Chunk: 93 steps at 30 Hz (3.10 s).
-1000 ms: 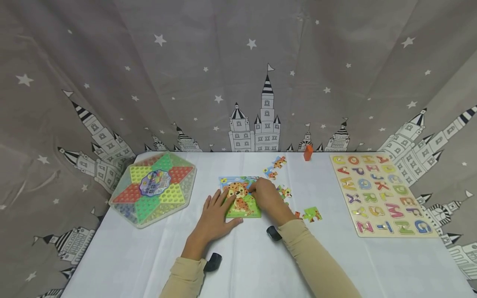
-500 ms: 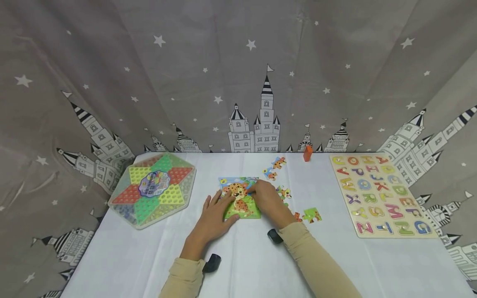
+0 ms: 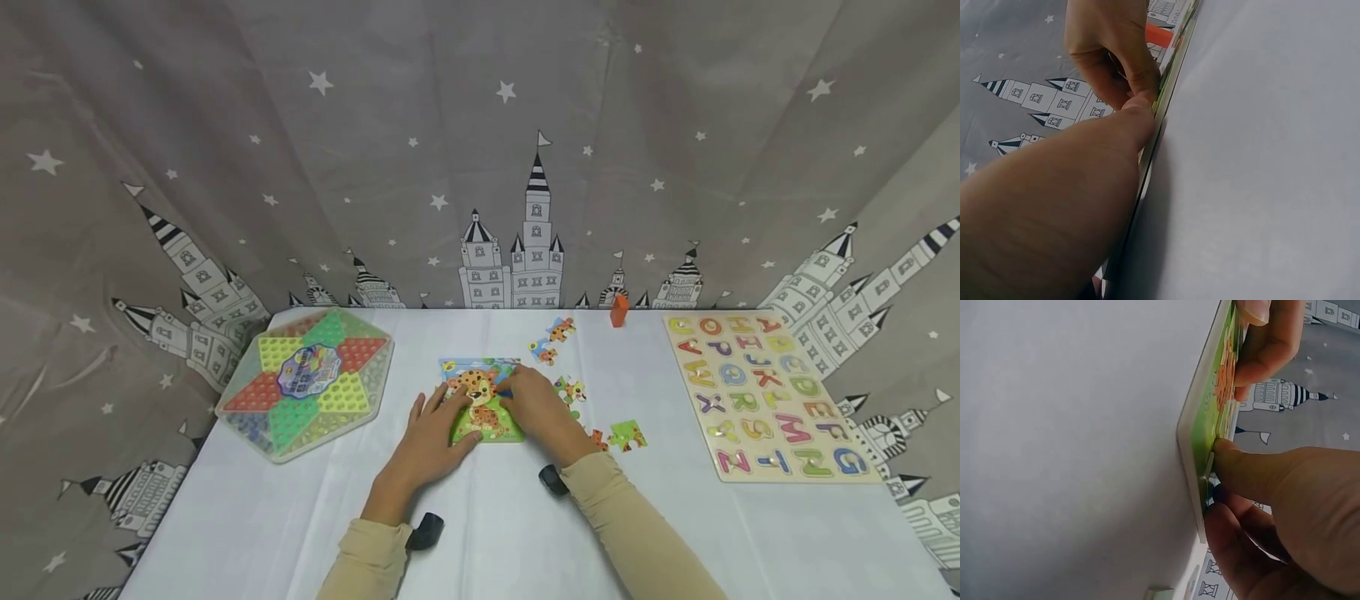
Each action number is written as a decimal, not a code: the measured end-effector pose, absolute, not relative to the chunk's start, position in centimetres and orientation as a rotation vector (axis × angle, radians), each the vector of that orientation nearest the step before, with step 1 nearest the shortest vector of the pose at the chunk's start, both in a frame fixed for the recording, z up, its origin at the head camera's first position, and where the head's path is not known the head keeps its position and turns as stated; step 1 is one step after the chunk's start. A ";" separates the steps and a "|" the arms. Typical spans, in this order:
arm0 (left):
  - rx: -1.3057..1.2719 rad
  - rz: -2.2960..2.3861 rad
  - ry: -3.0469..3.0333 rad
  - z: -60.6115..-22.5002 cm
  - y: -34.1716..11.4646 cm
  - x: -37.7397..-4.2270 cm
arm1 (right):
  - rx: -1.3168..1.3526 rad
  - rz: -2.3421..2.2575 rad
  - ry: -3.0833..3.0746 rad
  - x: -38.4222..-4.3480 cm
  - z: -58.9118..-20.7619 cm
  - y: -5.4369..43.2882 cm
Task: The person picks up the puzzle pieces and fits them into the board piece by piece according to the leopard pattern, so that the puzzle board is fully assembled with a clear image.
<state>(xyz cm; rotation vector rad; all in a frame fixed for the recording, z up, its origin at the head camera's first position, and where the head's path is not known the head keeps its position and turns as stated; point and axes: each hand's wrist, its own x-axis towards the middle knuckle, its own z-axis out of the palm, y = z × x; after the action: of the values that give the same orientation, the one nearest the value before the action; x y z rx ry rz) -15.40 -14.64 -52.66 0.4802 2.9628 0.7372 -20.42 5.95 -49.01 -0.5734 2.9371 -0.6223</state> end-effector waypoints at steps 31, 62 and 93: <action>0.539 0.623 3.039 -52.9 -14.0 -15.1 | -0.014 -0.827 2.870 -20.7 -48.9 14.9; 0.534 0.644 3.028 -52.9 -14.1 -15.2 | 0.128 -1.287 2.724 -20.2 -49.3 16.1; 0.346 0.841 3.000 -52.9 -15.0 -15.5 | -0.504 -0.982 2.706 -23.9 -48.7 2.4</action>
<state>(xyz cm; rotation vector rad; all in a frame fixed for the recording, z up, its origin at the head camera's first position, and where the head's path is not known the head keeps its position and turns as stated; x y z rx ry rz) -15.47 -14.96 -52.89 0.3459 2.9997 0.8411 -23.91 2.37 -48.68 -0.5041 2.7064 -0.9818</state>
